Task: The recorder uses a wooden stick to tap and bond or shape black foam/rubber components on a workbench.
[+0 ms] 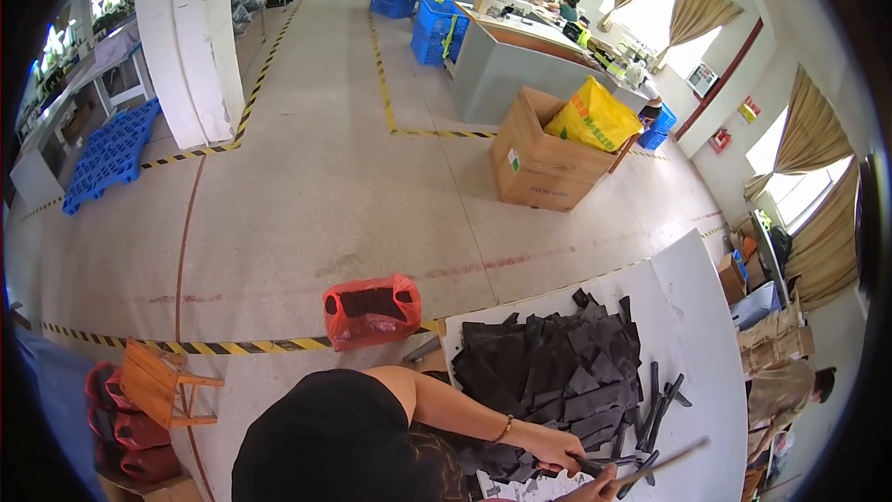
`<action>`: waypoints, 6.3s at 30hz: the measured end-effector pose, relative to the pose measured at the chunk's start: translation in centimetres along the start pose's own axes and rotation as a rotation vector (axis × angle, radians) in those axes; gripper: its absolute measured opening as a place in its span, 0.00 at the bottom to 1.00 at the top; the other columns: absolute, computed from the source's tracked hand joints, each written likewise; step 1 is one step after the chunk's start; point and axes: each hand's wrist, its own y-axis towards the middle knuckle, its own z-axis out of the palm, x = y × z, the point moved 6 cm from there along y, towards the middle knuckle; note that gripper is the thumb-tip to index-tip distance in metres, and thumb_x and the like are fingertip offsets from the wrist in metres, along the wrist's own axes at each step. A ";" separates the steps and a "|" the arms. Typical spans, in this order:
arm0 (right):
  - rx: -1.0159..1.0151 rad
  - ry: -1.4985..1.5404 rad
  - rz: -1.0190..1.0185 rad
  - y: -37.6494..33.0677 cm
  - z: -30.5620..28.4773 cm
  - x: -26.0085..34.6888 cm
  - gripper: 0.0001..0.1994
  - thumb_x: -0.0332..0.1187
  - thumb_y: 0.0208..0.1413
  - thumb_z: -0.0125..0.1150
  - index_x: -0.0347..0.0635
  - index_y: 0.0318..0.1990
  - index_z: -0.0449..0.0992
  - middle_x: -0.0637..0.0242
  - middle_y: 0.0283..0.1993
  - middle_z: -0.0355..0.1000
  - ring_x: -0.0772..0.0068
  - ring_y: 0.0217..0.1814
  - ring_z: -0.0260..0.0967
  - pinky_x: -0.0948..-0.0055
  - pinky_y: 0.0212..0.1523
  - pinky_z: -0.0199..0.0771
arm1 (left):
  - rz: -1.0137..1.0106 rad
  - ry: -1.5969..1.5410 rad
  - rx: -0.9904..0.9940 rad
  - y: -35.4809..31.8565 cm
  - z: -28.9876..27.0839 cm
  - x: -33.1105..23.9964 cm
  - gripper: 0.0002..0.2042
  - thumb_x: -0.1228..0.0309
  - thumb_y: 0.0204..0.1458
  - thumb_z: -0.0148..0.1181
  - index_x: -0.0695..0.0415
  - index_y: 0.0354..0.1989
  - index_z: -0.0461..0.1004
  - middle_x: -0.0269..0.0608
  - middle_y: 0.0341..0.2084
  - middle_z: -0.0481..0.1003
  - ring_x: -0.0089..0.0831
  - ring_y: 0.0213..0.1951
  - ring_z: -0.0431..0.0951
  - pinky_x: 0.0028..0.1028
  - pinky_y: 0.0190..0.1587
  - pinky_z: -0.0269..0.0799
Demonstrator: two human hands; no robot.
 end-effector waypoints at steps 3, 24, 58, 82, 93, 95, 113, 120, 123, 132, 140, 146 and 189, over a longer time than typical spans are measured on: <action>-0.080 0.064 0.005 1.0 -0.9 -1.0 0.19 0.43 0.59 0.63 0.29 0.36 0.79 0.53 0.33 0.75 0.63 0.35 0.68 0.63 0.41 0.69 | 0.014 -0.036 0.008 -0.5 0.7 1.0 0.16 0.62 0.62 0.46 0.60 0.28 0.70 0.33 0.11 0.64 0.22 0.11 0.65 0.26 0.17 0.62; -0.148 0.013 -0.207 22.5 -5.6 -9.9 0.11 0.34 0.68 0.46 0.38 0.46 0.72 0.68 0.29 0.69 0.80 0.28 0.61 0.77 0.31 0.63 | 0.206 0.670 -0.163 -0.2 -4.8 -2.4 0.07 0.70 0.56 0.61 0.61 0.32 0.77 0.40 0.28 0.76 0.29 0.26 0.77 0.27 0.32 0.72; 0.213 -0.463 -0.463 6.9 -14.3 -2.7 0.08 0.28 0.54 0.63 0.42 0.41 0.80 0.62 0.25 0.68 0.61 0.28 0.69 0.65 0.31 0.69 | 0.682 1.134 -0.253 7.8 -5.7 -10.4 0.06 0.71 0.44 0.70 0.55 0.25 0.78 0.30 0.23 0.71 0.29 0.28 0.71 0.27 0.32 0.69; 0.391 0.201 -0.005 -5.4 7.1 -5.4 0.11 0.24 0.63 0.51 0.36 0.50 0.74 0.67 0.29 0.75 0.78 0.30 0.71 0.74 0.31 0.70 | -0.008 -0.780 -0.460 0.0 -3.9 1.4 0.17 0.59 0.56 0.63 0.63 0.40 0.75 0.38 0.27 0.76 0.34 0.40 0.79 0.33 0.44 0.76; 0.501 -0.031 0.070 -13.9 3.6 -7.4 0.06 0.29 0.64 0.53 0.36 0.35 0.72 0.66 0.18 0.66 0.77 0.19 0.62 0.73 0.21 0.61 | 0.028 -0.654 -0.736 -1.3 -7.9 0.0 0.15 0.62 0.57 0.63 0.64 0.37 0.76 0.35 0.15 0.72 0.19 0.13 0.67 0.18 0.14 0.56; 0.536 0.004 0.096 -15.5 1.2 -7.7 0.06 0.29 0.64 0.53 0.36 0.37 0.72 0.65 0.19 0.67 0.75 0.20 0.65 0.74 0.23 0.64 | 0.099 -0.652 -0.627 -1.0 -7.0 0.0 0.15 0.61 0.58 0.61 0.63 0.37 0.76 0.33 0.13 0.70 0.15 0.11 0.61 0.16 0.13 0.49; 0.459 -0.045 0.002 -14.6 1.8 -7.1 0.10 0.31 0.64 0.53 0.35 0.32 0.72 0.69 0.17 0.66 0.78 0.20 0.63 0.73 0.21 0.60 | 0.095 -0.715 -0.759 -0.4 -7.4 0.0 0.17 0.53 0.62 0.54 0.56 0.34 0.73 0.29 0.10 0.63 0.17 0.08 0.57 0.20 0.12 0.48; 0.959 0.196 0.423 -17.5 -3.3 -10.0 0.08 0.28 0.62 0.56 0.33 0.32 0.76 0.73 0.25 0.69 0.85 0.24 0.61 0.79 0.23 0.61 | 0.361 -0.794 -0.824 -1.4 -14.4 -4.7 0.16 0.55 0.65 0.49 0.54 0.33 0.69 0.23 0.10 0.54 0.16 0.09 0.49 0.21 0.13 0.45; 0.485 -0.082 0.090 -10.7 -3.5 -8.1 0.10 0.30 0.52 0.67 0.34 0.27 0.73 0.68 0.19 0.67 0.81 0.19 0.61 0.75 0.22 0.63 | 0.229 -0.893 -0.857 0.2 -12.9 -1.2 0.14 0.56 0.65 0.50 0.55 0.35 0.69 0.23 0.12 0.57 0.15 0.13 0.54 0.19 0.17 0.49; 0.622 0.542 0.130 -5.3 4.5 1.0 0.07 0.23 0.51 0.66 0.38 0.37 0.76 0.80 0.26 0.64 0.88 0.27 0.57 0.84 0.27 0.59 | 0.020 -0.895 -0.859 1.6 -8.5 1.2 0.15 0.56 0.62 0.55 0.57 0.33 0.69 0.26 0.14 0.60 0.17 0.12 0.59 0.20 0.15 0.52; 0.368 0.892 0.317 -2.4 3.0 -1.2 0.05 0.27 0.55 0.66 0.39 0.31 0.75 0.79 0.20 0.63 0.87 0.19 0.56 0.84 0.19 0.50 | 0.319 -0.224 -0.308 1.0 -5.9 -2.9 0.18 0.59 0.65 0.49 0.62 0.51 0.69 0.31 0.27 0.68 0.20 0.24 0.71 0.19 0.29 0.67; 0.049 0.743 0.238 0.0 1.4 -3.3 0.06 0.28 0.57 0.65 0.38 0.37 0.73 0.78 0.21 0.63 0.89 0.18 0.54 0.84 0.17 0.50 | -0.182 -0.142 -0.125 -1.8 1.4 1.7 0.14 0.60 0.67 0.46 0.56 0.32 0.67 0.27 0.15 0.63 0.13 0.17 0.60 0.17 0.17 0.52; 0.375 -0.304 -0.148 3.3 -6.4 -8.2 0.12 0.29 0.58 0.59 0.41 0.49 0.77 0.57 0.28 0.76 0.66 0.27 0.74 0.70 0.31 0.71 | 0.692 1.200 -0.037 8.3 -1.6 -8.8 0.04 0.70 0.43 0.67 0.50 0.28 0.80 0.31 0.31 0.71 0.36 0.43 0.70 0.36 0.48 0.66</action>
